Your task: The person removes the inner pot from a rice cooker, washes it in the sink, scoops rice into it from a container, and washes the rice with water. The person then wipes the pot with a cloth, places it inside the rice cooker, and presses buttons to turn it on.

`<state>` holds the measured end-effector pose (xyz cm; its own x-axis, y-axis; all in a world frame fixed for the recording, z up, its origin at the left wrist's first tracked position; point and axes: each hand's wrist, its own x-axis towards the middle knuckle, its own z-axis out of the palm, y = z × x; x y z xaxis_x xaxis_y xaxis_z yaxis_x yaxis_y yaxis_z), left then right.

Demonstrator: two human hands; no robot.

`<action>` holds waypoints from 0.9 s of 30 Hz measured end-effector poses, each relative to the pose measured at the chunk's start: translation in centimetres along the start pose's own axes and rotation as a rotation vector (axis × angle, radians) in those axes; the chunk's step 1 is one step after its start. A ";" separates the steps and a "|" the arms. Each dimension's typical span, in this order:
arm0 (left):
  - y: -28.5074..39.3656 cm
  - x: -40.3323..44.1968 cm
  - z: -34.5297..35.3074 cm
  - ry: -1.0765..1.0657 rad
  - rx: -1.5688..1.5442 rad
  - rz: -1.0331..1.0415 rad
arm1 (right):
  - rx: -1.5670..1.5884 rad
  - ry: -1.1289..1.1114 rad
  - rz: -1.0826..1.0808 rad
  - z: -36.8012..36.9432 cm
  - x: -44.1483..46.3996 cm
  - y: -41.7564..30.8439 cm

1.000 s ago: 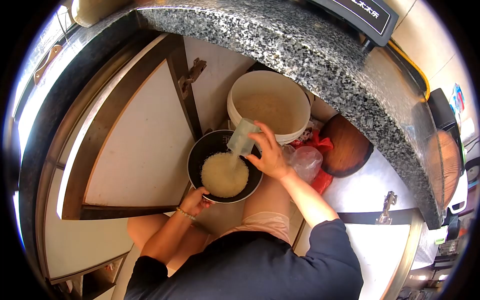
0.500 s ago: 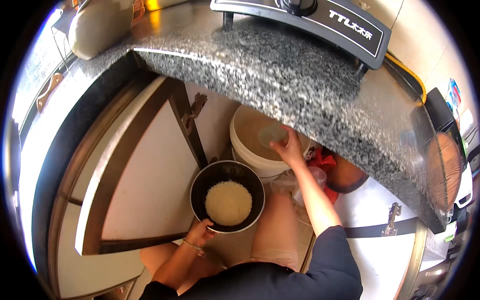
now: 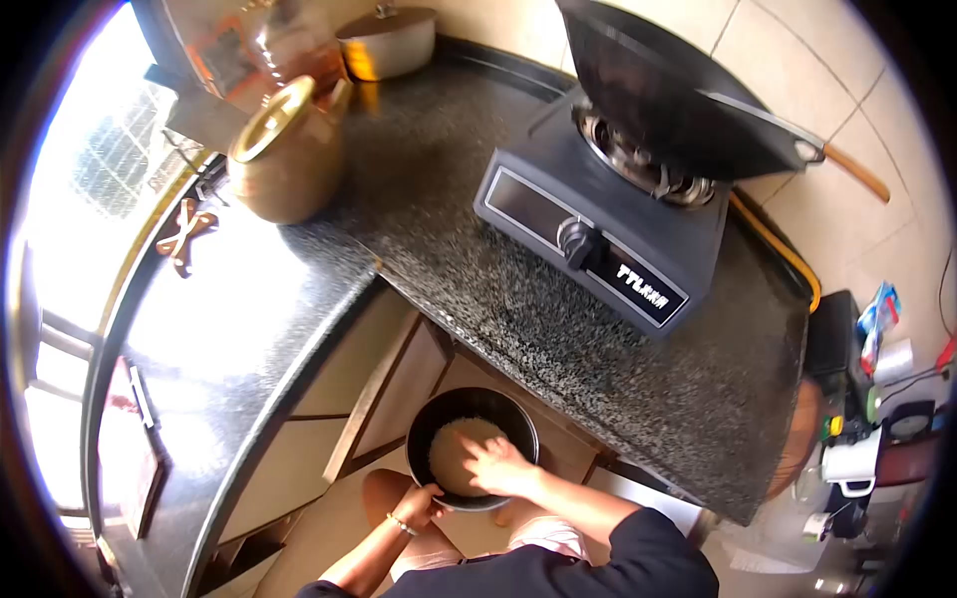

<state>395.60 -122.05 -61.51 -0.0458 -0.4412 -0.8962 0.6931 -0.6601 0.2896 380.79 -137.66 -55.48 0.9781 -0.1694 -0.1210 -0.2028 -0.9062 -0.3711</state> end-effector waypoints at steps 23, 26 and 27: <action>-10.5 -33.0 -5.6 0.305 -0.441 0.251 | -0.091 0.025 -0.073 -11.8 13.4 -14.9; -11.9 -34.5 -9.6 0.369 -0.503 0.202 | -0.192 -0.162 0.002 -11.3 13.9 -15.1; -12.6 -34.6 -11.4 0.373 -0.490 0.164 | -0.205 -0.171 0.026 -11.4 13.7 -15.3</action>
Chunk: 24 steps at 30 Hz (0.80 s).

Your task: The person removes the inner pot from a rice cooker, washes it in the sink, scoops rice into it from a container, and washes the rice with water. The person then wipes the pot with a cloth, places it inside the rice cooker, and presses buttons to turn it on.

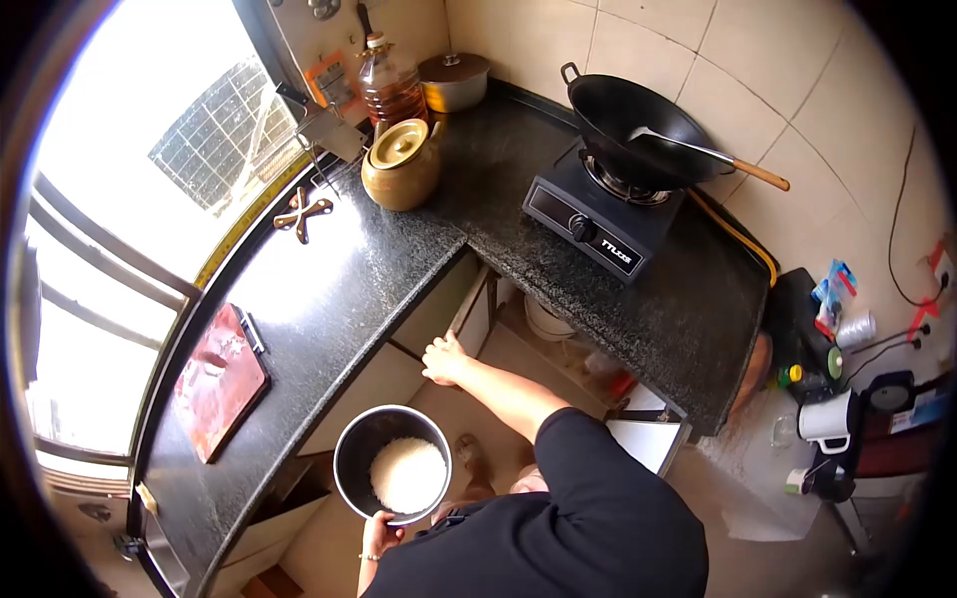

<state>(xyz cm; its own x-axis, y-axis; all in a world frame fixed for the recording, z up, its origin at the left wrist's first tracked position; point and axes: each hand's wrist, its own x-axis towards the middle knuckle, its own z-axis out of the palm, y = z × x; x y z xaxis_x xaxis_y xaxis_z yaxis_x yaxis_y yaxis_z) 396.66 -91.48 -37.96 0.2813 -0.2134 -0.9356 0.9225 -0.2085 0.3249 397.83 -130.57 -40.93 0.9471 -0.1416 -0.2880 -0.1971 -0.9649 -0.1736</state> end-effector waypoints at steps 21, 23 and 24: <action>3.8 0.3 -5.2 -0.020 -0.098 -0.042 | -0.666 -0.538 0.209 6.1 -18.9 12.0; 3.2 -0.3 -4.0 -0.029 -0.099 -0.045 | -0.119 -0.155 0.310 5.4 -24.1 8.2; 3.0 -0.6 -3.4 -0.040 -0.104 -0.065 | 0.162 0.060 0.369 6.6 -27.5 6.8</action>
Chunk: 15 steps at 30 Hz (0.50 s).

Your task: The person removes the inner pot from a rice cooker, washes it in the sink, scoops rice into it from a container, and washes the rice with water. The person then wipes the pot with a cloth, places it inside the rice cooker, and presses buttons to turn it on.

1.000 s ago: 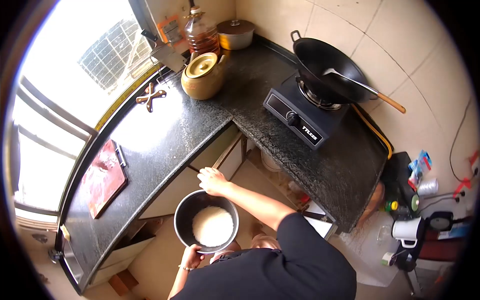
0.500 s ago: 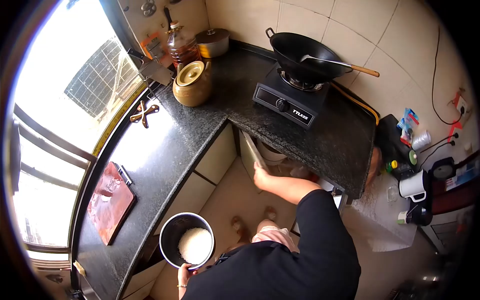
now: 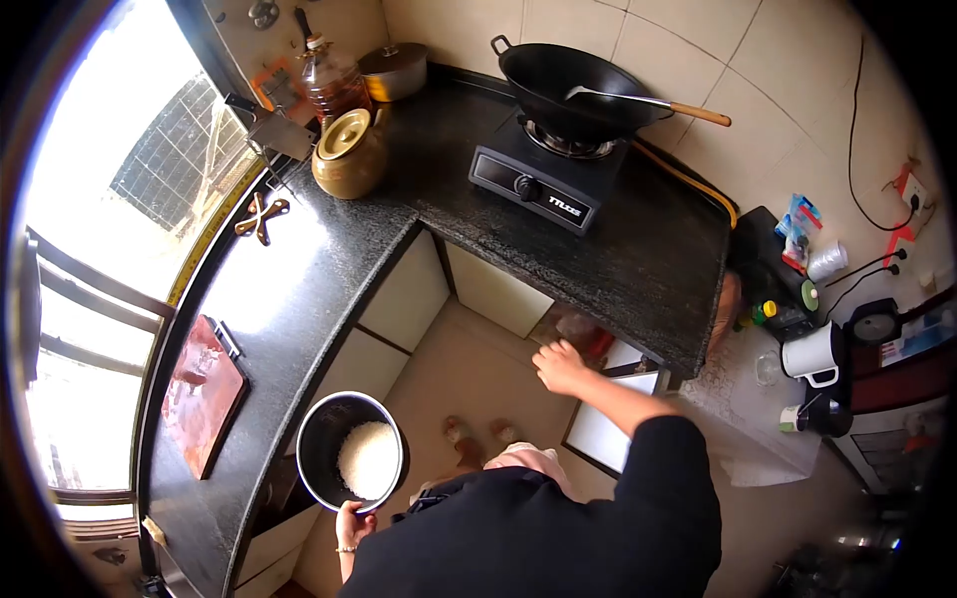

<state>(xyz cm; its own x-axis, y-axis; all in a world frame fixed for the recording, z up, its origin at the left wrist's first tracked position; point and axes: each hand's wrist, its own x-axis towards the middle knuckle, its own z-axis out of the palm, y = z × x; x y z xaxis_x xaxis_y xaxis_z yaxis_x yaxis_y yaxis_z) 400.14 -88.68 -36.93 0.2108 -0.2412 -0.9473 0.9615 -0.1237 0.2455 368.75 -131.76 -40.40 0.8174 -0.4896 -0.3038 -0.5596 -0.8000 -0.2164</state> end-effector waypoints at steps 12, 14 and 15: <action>-5.0 -2.4 6.6 0.054 -0.058 -0.092 | 1.007 -0.120 1.247 6.2 -23.5 1.1; -6.4 -3.3 7.1 0.112 -0.084 -0.052 | 1.263 -0.202 1.166 6.7 -22.2 2.5; -7.2 -4.0 7.5 0.133 -0.115 -0.002 | 1.415 -0.163 1.131 6.9 -21.2 2.5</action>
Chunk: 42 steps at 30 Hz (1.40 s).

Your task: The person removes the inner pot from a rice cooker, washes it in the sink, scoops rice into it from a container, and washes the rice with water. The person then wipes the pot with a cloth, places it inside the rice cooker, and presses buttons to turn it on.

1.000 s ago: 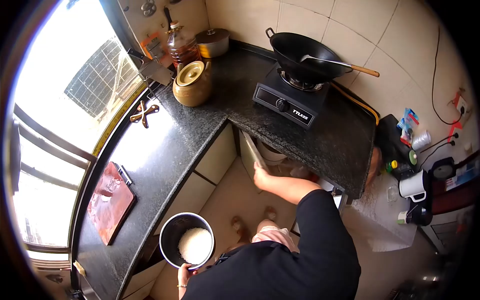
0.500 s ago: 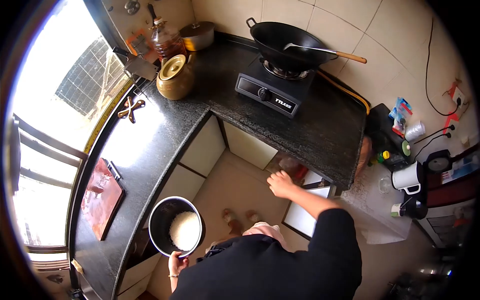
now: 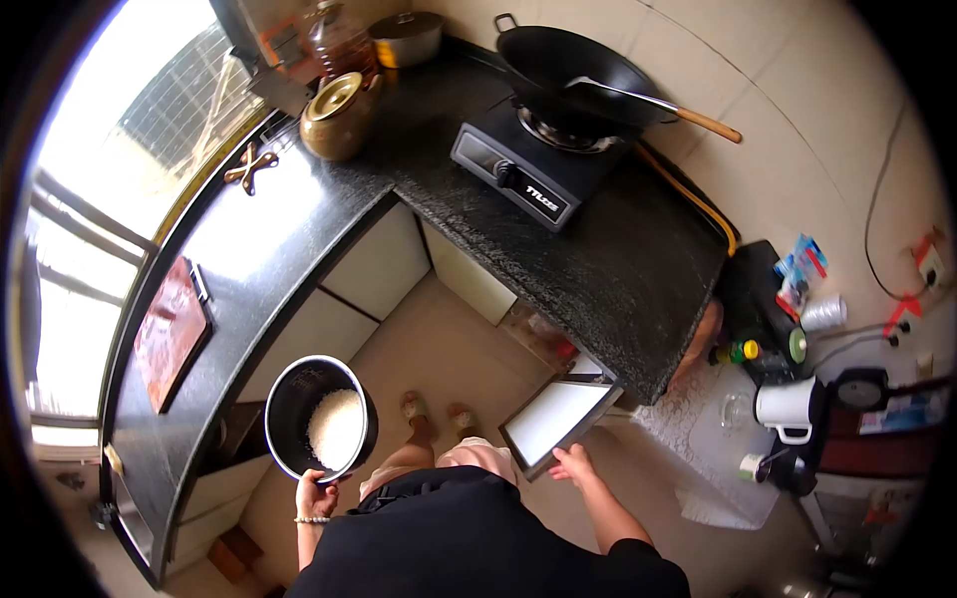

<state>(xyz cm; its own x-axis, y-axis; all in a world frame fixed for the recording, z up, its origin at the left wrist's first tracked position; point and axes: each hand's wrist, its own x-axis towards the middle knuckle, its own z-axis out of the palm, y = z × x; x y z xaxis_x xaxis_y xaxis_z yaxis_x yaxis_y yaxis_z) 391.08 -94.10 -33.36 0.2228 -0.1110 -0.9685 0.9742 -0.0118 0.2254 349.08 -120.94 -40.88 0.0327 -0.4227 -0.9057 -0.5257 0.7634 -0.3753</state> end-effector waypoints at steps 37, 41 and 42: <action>-9.8 1.9 -44.9 0.270 -0.840 0.811 | -1.357 -1.473 -0.195 74.2 -19.5 11.3; -8.3 1.4 -52.6 0.355 -0.838 0.824 | -1.391 -1.414 -0.110 79.6 -21.0 17.6; -7.4 1.0 -54.4 0.366 -0.867 0.847 | -1.380 -1.380 -0.121 81.1 -21.8 18.6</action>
<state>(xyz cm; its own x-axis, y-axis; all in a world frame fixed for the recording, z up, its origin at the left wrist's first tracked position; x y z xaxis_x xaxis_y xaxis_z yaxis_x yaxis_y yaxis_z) 386.07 -40.08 -41.75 0.6484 0.5171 -0.5588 0.1947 0.5969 0.7783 407.48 -57.90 -44.08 0.2872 0.6967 -0.6573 -0.6437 -0.3678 -0.6711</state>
